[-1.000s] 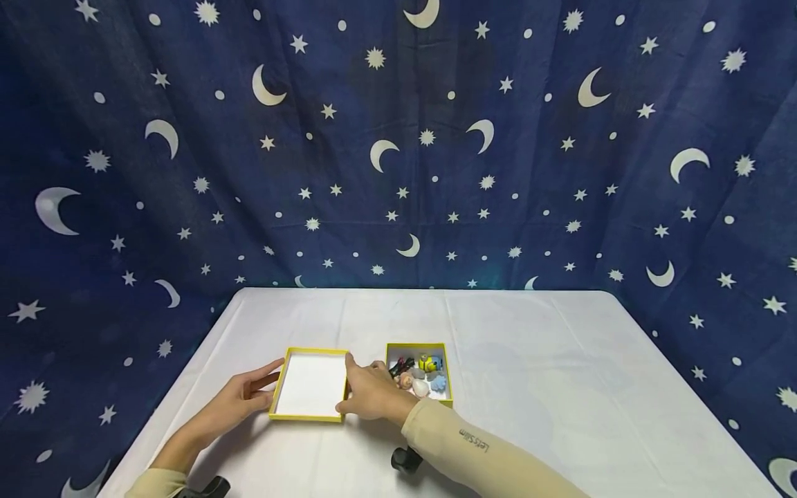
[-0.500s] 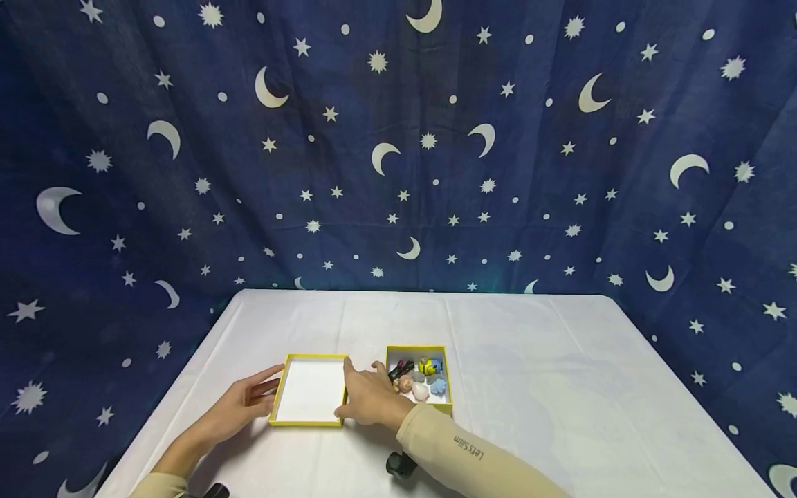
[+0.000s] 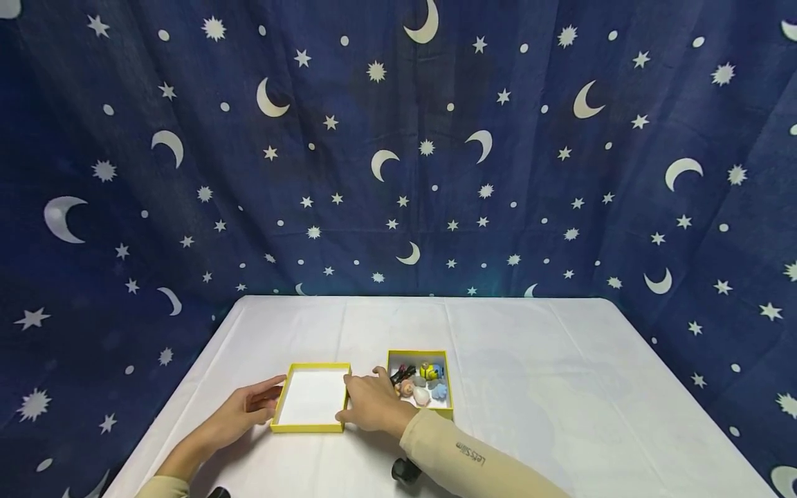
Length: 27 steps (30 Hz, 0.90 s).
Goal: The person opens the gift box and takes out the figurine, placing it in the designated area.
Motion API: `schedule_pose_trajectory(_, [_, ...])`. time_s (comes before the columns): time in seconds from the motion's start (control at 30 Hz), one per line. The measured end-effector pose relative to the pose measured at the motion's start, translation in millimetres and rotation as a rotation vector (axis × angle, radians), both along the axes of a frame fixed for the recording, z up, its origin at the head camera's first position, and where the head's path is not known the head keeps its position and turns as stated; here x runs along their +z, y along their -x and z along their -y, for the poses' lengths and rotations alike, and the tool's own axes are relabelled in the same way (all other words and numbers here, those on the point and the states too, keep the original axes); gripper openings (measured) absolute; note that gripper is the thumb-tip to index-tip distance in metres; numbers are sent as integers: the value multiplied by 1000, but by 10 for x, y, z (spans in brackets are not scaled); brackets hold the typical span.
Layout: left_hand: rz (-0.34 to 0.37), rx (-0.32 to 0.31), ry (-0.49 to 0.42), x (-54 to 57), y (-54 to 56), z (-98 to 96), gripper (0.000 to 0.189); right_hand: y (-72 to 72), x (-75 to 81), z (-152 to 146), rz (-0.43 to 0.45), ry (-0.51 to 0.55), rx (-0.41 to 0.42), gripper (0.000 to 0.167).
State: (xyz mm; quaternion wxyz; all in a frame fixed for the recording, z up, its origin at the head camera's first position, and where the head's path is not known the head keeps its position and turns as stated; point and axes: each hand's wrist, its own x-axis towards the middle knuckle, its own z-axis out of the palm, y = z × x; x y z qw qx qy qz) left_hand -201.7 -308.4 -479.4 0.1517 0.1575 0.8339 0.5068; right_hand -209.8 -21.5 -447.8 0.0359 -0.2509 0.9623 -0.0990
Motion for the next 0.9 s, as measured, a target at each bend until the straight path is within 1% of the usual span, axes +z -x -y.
schedule_pose_trajectory(0.17, [21, 26, 1, -47, -25, 22, 66, -25, -34, -13, -8, 9, 18, 69])
schedule_pose_trajectory(0.23, [15, 24, -6, -60, -27, 21, 67, -28, -41, -17, -18, 12, 16, 69])
schedule_pose_trajectory(0.37, [20, 44, -18, -66, -23, 17, 67, -19, -39, -22, -33, 19, 2, 71])
schedule_pose_trajectory(0.5, [18, 76, -36, -62, -7, 3, 67, -2, -41, -22, -27, 60, -5, 73])
schedule_pose_trajectory(0.57, [11, 87, -43, -50, 12, -6, 66, 14, -31, -34, -14, 119, 0, 71])
schedule_pose_trajectory(0.67, [2, 113, -34, -7, 16, -26, 65, 30, 17, -90, 47, 270, 28, 62])
schedule_pose_trajectory(0.73, [-13, 146, -11, 42, -8, -37, 63, 36, 53, -144, 100, 378, 63, 57])
schedule_pose_trajectory(0.8, [-58, 189, 19, 97, -44, -42, 59, 31, 87, -197, 147, 456, 90, 54])
schedule_pose_trajectory(0.9, [-175, 236, 58, 196, -53, -56, 52, 52, 124, -276, 160, 507, 109, 52])
